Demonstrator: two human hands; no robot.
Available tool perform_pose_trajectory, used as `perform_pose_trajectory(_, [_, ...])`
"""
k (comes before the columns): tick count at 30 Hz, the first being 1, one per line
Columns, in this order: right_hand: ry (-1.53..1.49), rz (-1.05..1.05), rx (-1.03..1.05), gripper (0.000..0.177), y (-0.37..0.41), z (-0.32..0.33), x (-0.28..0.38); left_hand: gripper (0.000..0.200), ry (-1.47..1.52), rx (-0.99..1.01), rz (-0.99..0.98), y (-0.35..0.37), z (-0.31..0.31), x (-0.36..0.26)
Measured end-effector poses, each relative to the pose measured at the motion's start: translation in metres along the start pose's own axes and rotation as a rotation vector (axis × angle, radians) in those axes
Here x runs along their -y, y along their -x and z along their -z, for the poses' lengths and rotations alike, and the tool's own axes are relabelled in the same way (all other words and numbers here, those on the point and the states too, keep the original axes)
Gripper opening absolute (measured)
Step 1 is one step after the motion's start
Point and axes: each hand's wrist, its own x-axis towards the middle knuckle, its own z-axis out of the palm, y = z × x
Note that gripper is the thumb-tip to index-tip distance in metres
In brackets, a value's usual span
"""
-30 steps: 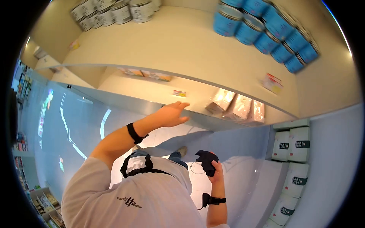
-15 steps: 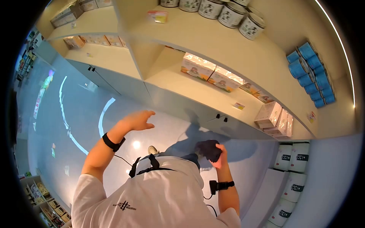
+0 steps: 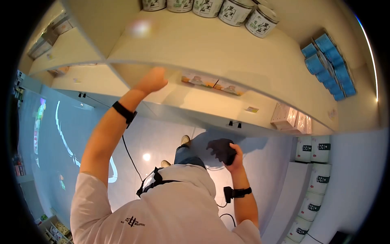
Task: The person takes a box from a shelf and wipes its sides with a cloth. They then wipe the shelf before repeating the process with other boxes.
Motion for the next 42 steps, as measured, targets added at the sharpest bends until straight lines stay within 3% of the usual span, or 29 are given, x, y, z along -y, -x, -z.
perform_pose_trajectory(5, [-0.022,-0.065,-0.008,0.057,-0.084,0.000,0.010,0.047,-0.173,-0.198,0.054,-0.063,0.005,0.025])
perform_pose_trajectory(7, [0.040,-0.097,-0.087,0.056,-0.110,-0.018,0.013,0.047,-0.211,-0.224,0.072,-0.062,0.002,0.035])
perform_pose_trajectory(10, [0.194,-0.120,0.101,0.048,-0.141,-0.045,0.028,0.046,-0.242,-0.254,0.083,-0.056,-0.003,0.040])
perform_pose_trajectory(13, [0.295,-0.143,0.129,0.044,-0.170,-0.054,0.032,0.046,-0.261,-0.282,0.080,-0.049,-0.003,0.039])
perform_pose_trajectory(18, [0.248,-0.139,0.109,0.043,-0.214,-0.056,0.018,0.045,-0.285,-0.325,0.050,-0.028,0.001,0.043])
perform_pose_trajectory(19, [0.244,-0.113,0.077,0.035,-0.221,-0.056,0.015,0.045,-0.290,-0.337,0.039,-0.024,0.002,0.043])
perform_pose_trajectory(25, [0.254,-0.057,-0.070,0.032,-0.236,-0.062,0.017,0.045,-0.311,-0.403,-0.011,-0.013,0.007,0.051])
perform_pose_trajectory(27, [0.064,0.125,-0.230,0.032,-0.250,-0.064,0.002,0.044,-0.321,-0.423,-0.032,-0.012,0.010,0.054])
perform_pose_trajectory(28, [0.065,0.081,-0.102,0.036,-0.249,-0.061,0.004,0.044,-0.323,-0.429,-0.042,-0.012,0.010,0.054])
perform_pose_trajectory(30, [0.125,0.061,-0.117,0.030,-0.251,-0.065,-0.001,0.044,-0.322,-0.444,-0.063,-0.013,0.012,0.055])
perform_pose_trajectory(32, [0.179,0.026,-0.050,0.040,-0.257,-0.063,-0.006,0.044,-0.323,-0.454,-0.077,-0.015,0.012,0.057])
perform_pose_trajectory(35, [0.279,0.036,-0.093,0.041,-0.242,-0.086,-0.004,0.043,-0.325,-0.468,-0.094,-0.016,0.013,0.060])
perform_pose_trajectory(42, [0.187,0.080,-0.207,0.039,-0.235,-0.103,-0.001,0.043,-0.339,-0.490,-0.154,-0.017,0.020,0.067])
